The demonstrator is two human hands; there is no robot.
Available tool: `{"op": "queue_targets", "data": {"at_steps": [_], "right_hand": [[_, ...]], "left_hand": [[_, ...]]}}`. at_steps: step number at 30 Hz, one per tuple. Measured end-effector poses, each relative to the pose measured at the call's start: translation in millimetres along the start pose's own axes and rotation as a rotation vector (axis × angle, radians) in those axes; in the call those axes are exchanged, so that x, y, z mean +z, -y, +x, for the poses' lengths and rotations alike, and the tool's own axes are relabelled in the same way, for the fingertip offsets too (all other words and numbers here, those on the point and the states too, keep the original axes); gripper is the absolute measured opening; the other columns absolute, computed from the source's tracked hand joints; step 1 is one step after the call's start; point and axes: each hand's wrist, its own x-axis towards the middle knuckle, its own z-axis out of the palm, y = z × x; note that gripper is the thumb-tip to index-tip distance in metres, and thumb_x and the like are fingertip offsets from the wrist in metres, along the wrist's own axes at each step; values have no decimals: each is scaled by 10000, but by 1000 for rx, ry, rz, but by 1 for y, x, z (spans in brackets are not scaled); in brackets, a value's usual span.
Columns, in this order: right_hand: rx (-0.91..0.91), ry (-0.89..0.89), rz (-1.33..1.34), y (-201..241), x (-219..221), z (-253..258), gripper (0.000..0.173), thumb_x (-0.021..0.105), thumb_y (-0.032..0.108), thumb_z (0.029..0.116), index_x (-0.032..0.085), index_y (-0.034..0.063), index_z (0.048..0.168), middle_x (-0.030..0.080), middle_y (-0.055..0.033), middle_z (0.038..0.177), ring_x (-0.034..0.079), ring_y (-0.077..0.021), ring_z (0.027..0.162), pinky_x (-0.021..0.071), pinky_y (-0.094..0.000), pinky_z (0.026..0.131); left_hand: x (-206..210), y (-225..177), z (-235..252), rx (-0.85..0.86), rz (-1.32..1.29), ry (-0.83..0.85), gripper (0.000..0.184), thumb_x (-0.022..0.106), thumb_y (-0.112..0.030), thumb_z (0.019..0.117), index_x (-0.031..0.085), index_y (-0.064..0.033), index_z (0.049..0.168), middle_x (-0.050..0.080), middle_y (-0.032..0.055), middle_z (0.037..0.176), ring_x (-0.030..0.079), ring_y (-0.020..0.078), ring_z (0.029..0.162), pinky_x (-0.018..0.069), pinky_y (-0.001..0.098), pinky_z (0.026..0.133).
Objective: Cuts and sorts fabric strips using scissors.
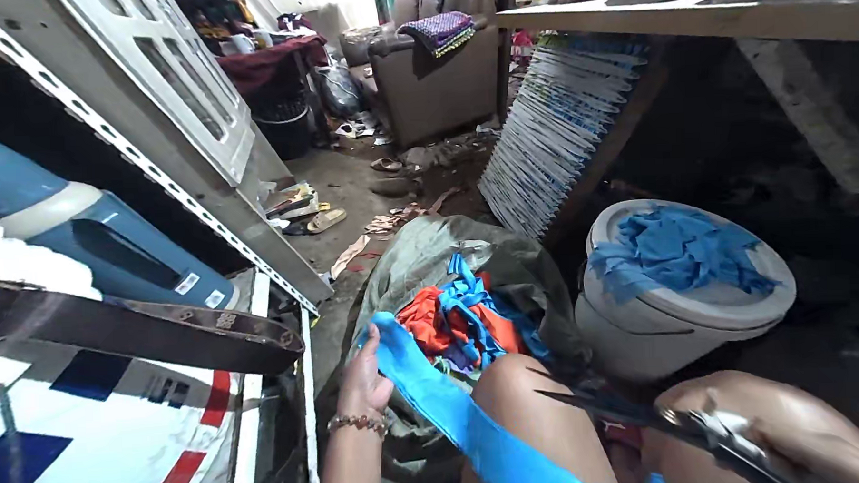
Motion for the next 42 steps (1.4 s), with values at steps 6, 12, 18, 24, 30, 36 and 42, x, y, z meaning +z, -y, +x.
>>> {"op": "queue_targets", "data": {"at_steps": [6,12,18,24,30,36,42], "right_hand": [[-2,29,99,-8,46,86,870,731,594,816,522,-86,1316,661,-222,1070,649,-293,948,538,-485,860],[5,114,208,-2,73,129,806,749,503,842,492,-76,1342,640,-190,1039,630,-253,904,526,-451,837],[25,17,383,0,83,132,842,721,599,812,502,-51,1301,612,-74,993,595,-113,833,521,-316,758],[40,41,414,-10,76,118,811,729,575,820,505,-47,1290,607,-61,990,590,-101,825,515,-305,748],[92,73,368,-28,77,96,824,718,568,830,504,-77,1296,619,-134,1008,600,-184,869,513,-396,792],[114,60,397,-30,86,92,777,715,511,851,493,-80,1303,615,-128,1004,600,-174,863,515,-386,786],[18,125,362,-29,87,84,937,687,649,829,458,-106,1333,616,-172,1065,608,-192,906,520,-394,807]], "left_hand": [[34,-21,-39,141,139,117,259,461,-135,1083,551,31,1261,689,121,1027,700,157,908,604,336,809],[62,-25,-72,134,111,270,214,481,-40,1055,554,54,1232,705,140,1000,716,186,880,618,357,804],[75,-3,-77,181,156,282,114,602,63,957,634,82,1065,718,143,904,720,183,814,625,338,771],[85,-4,-73,57,93,236,147,511,6,1032,632,67,1088,716,133,904,716,180,806,616,338,758],[84,-10,-74,-92,64,182,233,476,-101,1072,530,28,1259,674,135,1038,692,181,916,600,346,820],[81,-4,-76,-42,123,202,153,523,1,1026,587,54,1154,700,134,940,708,183,826,614,338,769],[84,-12,-93,87,109,228,131,511,70,1003,613,70,1086,714,134,914,719,177,816,622,328,767]]}}
